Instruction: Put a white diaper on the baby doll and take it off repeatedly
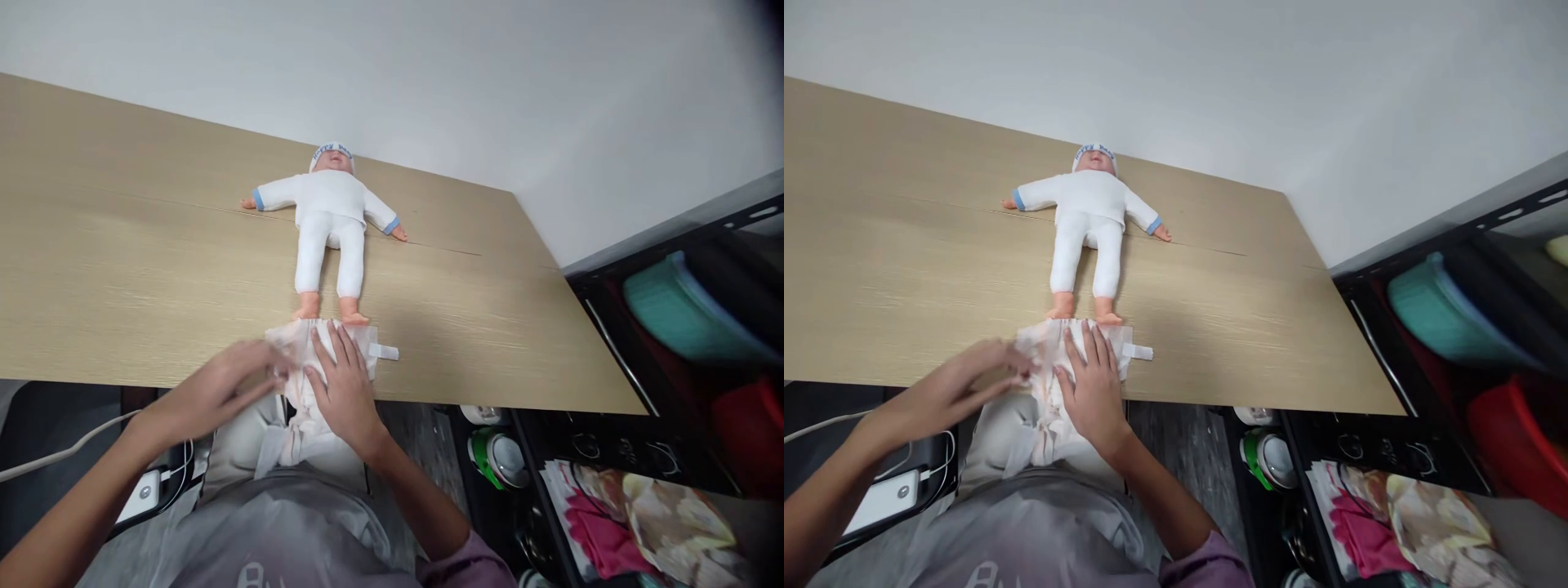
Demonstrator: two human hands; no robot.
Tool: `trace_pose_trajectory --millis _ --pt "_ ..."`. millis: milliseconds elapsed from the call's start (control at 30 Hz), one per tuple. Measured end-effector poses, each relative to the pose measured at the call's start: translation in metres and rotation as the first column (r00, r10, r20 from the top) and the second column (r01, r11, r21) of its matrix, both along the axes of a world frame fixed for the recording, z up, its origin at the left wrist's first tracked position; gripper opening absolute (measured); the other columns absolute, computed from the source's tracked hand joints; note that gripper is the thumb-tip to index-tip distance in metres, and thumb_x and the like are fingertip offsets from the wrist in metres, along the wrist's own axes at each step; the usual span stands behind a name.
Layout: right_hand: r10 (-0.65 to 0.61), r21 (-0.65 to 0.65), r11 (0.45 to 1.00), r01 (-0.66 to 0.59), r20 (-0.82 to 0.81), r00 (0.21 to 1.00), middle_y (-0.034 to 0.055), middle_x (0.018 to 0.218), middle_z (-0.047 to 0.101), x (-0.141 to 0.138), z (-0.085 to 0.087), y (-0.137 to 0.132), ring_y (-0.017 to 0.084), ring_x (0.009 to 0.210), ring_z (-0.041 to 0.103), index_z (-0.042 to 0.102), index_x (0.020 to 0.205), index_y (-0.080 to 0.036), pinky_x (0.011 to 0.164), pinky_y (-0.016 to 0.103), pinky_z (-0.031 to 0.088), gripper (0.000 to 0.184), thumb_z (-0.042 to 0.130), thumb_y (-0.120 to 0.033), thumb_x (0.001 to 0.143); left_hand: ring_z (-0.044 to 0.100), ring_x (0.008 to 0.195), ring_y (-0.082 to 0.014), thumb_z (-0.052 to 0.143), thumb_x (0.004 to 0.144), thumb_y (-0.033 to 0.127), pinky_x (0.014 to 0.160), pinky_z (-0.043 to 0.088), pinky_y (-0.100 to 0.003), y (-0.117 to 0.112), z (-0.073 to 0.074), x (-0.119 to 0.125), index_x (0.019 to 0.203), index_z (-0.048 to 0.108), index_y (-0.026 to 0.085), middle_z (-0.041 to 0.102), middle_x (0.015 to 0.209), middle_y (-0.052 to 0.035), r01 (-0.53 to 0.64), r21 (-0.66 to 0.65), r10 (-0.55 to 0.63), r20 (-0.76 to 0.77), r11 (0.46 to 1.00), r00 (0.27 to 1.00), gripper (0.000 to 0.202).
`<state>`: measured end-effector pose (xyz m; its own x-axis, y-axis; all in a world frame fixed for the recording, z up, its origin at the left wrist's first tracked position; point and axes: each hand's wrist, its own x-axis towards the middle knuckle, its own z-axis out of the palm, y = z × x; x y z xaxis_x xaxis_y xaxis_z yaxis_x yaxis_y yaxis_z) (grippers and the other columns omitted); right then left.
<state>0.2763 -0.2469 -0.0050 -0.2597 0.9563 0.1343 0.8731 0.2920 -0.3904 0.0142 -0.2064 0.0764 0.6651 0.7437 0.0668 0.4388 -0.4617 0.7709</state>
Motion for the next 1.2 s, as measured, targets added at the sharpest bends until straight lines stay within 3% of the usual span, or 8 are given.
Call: trace_pose_trajectory --millis 133,267,400,500,600,733,900,1200 --pt "-0.017 0.019 1.0 0.017 0.016 1.0 0.0152 0.194 0.029 -0.003 -0.001 -0.001 0.036 0.182 0.025 0.044 0.182 -0.022 0.146 0.067 0.028 0.064 0.052 -0.04 0.122 0.062 0.149 -0.0344 0.053 0.116 0.016 0.124 0.051 -0.052 0.087 -0.007 0.036 0.16 0.067 0.025 0.068 0.162 -0.0174 0.062 0.488 0.015 -0.153 0.87 0.988 0.048" --pt "0.014 0.036 0.999 -0.014 0.009 1.0 0.0128 0.193 0.031 -0.006 -0.001 -0.001 0.034 0.182 0.024 0.036 0.186 -0.022 0.147 0.067 0.027 0.066 0.048 -0.031 0.121 0.048 0.167 -0.0374 0.061 0.093 -0.008 0.128 0.045 -0.054 0.153 -0.027 0.066 0.175 0.053 0.035 0.046 0.186 -0.0129 0.369 0.581 -0.085 -0.456 0.725 0.886 0.093" --pt "0.058 0.006 0.998 -0.058 0.0 0.998 0.0086 0.192 0.036 -0.007 -0.003 0.0 0.03 0.18 0.031 0.029 0.188 -0.027 0.146 0.065 0.032 0.073 0.041 -0.018 0.117 0.032 0.177 -0.0403 0.071 0.082 -0.009 0.132 0.04 -0.056 0.169 -0.037 0.087 0.181 0.041 0.043 0.026 0.196 -0.0089 0.515 0.584 -0.122 -0.58 0.628 0.805 0.116" --pt "0.058 -0.006 0.998 -0.058 0.011 0.998 0.0092 0.192 0.036 -0.006 -0.004 0.001 0.03 0.18 0.03 0.033 0.187 -0.024 0.147 0.065 0.029 0.074 0.041 -0.015 0.114 0.029 0.178 -0.0392 0.074 0.08 -0.005 0.134 0.035 -0.055 0.168 -0.036 0.098 0.176 0.048 0.04 0.027 0.196 -0.007 0.56 0.578 -0.155 -0.6 0.594 0.785 0.11" --pt "0.072 -0.017 0.997 -0.072 0.006 0.997 0.0088 0.192 0.034 -0.005 -0.002 0.002 0.03 0.18 0.031 0.036 0.186 -0.022 0.148 0.064 0.028 0.073 0.042 -0.015 0.113 0.044 0.167 -0.036 0.072 0.083 -0.001 0.133 0.034 -0.052 0.174 -0.035 0.111 0.156 0.067 0.034 0.05 0.185 -0.0062 0.555 0.595 -0.241 -0.525 0.582 0.816 0.081" --pt "0.1 -0.038 0.994 -0.101 -0.017 0.995 0.0047 0.193 0.034 0.002 0.001 0.01 0.028 0.181 0.03 0.038 0.185 -0.027 0.148 0.061 0.028 0.07 0.043 -0.018 0.116 0.068 0.126 -0.0293 0.066 0.094 0.002 0.117 0.043 -0.043 0.188 -0.033 0.132 0.119 0.081 0.034 0.084 0.133 -0.0069 0.488 0.655 -0.391 -0.303 0.577 0.869 0.043" --pt "0.145 -0.067 0.987 -0.148 -0.052 0.988 0.001 0.194 0.029 0.015 -0.003 0.034 0.026 0.182 0.027 0.038 0.185 -0.032 0.149 0.06 0.025 0.064 0.041 -0.026 0.121 0.069 0.117 -0.0276 0.065 0.098 0.007 0.109 0.045 -0.04 0.197 -0.006 0.146 0.118 0.083 0.034 0.086 0.123 -0.0055 0.477 0.624 -0.466 -0.198 0.619 0.862 0.038" --pt "0.145 -0.022 0.989 -0.145 -0.01 0.989 0.009 0.194 0.031 0.019 -0.011 0.136 0.03 0.182 0.025 0.041 0.183 -0.021 0.149 0.062 0.021 0.061 0.037 -0.027 0.123 0.072 0.13 -0.0315 0.083 0.1 0.043 0.118 0.054 -0.049 0.231 0.071 0.123 0.139 0.081 0.025 0.083 0.135 -0.0077 0.247 0.463 -0.345 0.138 0.851 0.928 0.043"
